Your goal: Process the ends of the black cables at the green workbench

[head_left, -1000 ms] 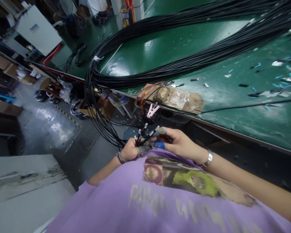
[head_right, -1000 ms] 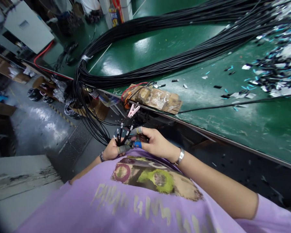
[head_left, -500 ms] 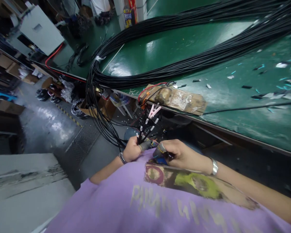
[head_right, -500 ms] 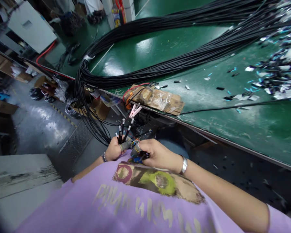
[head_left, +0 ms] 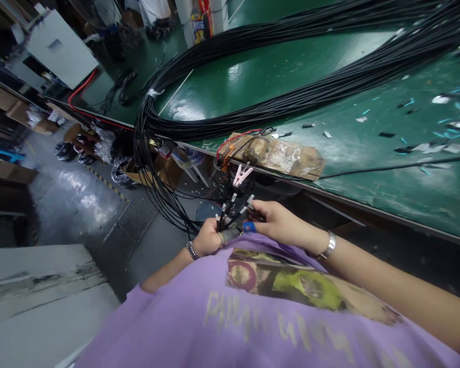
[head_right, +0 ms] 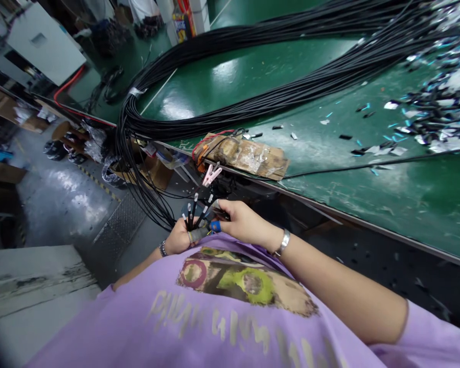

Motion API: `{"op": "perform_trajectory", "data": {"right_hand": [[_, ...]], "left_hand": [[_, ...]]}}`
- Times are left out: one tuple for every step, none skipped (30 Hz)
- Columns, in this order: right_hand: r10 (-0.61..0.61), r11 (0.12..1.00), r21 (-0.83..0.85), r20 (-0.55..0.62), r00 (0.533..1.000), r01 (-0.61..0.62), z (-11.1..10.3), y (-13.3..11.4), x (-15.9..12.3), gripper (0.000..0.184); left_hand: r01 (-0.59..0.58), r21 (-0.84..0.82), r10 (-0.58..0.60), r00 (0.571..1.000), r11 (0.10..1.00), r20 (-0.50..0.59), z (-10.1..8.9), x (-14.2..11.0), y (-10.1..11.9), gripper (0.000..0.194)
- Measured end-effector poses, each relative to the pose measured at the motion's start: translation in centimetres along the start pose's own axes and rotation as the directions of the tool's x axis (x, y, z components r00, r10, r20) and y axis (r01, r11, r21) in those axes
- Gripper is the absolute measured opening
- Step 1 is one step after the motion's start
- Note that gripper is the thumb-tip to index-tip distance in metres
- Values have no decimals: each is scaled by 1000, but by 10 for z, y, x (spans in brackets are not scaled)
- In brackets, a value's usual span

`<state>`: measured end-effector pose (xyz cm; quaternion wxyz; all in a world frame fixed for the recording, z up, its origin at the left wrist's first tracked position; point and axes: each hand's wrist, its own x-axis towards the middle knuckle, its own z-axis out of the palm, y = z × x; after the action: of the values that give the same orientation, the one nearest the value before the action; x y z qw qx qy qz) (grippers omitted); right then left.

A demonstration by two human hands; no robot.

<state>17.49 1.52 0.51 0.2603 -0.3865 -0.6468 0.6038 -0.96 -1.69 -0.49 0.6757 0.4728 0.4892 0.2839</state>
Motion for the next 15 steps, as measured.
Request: {"op": "perform_trajectory", "data": {"right_hand": [[-28,998,-57,-39,999,26,0,1,1,13],[-52,993,-108,-95,994,41,0,3,2,11],[-70,989,-144,-160,985,47,-1,4,2,9],[-82,986,-162,-217,973,46,-3,4,2,10],[-85,986,-163,-251,964,44,-5,4,2,12],[-79,988,-149,-249,965,43,-7,4,2,14],[-68,991,-126,-212,975,42,-8,3,1,17],[-53,994,-100,-156,986,37,-10,1,-1,20],[-36,997,-78,-98,995,28,-11,0,-2,23],[-21,998,-59,-50,999,18,-11,-1,-3,24],[-11,999,-46,-18,1000,10,-11,-2,-4,24],[-4,999,-39,4,1000,4,-10,-3,-5,24],[0,999,-37,16,1000,1,-9,-3,-5,22],[0,999,-38,27,1000,1,-8,-2,-5,20],[-2,999,-44,38,999,4,-7,-2,-5,18]], "left_hand": [[0,0,0,1000,1000,16,0,0,1,48],[4,-3,-4,1000,1000,29,0,-1,1,48],[12,-8,-11,999,1000,36,0,-1,1,48],[21,-10,-21,999,1000,39,0,-1,0,48],[30,-10,-30,999,999,39,-1,-1,-2,48],[34,-8,-34,999,999,37,-2,-1,-3,49],[32,-4,-32,999,999,34,-3,0,-5,49],[27,0,-27,999,1000,29,-4,0,-7,48],[21,2,-21,1000,1000,23,-5,0,-8,48],[17,2,-17,1000,1000,18,-5,1,-8,48],[15,-1,-15,1000,1000,11,-5,1,-8,49],[18,-6,-18,1000,1000,7,-4,1,-6,49],[25,-13,-25,1000,1000,5,-3,1,-4,49],[34,-21,-34,999,999,5,-1,1,-1,49],[44,-27,-44,999,999,9,1,0,2,49]]}}
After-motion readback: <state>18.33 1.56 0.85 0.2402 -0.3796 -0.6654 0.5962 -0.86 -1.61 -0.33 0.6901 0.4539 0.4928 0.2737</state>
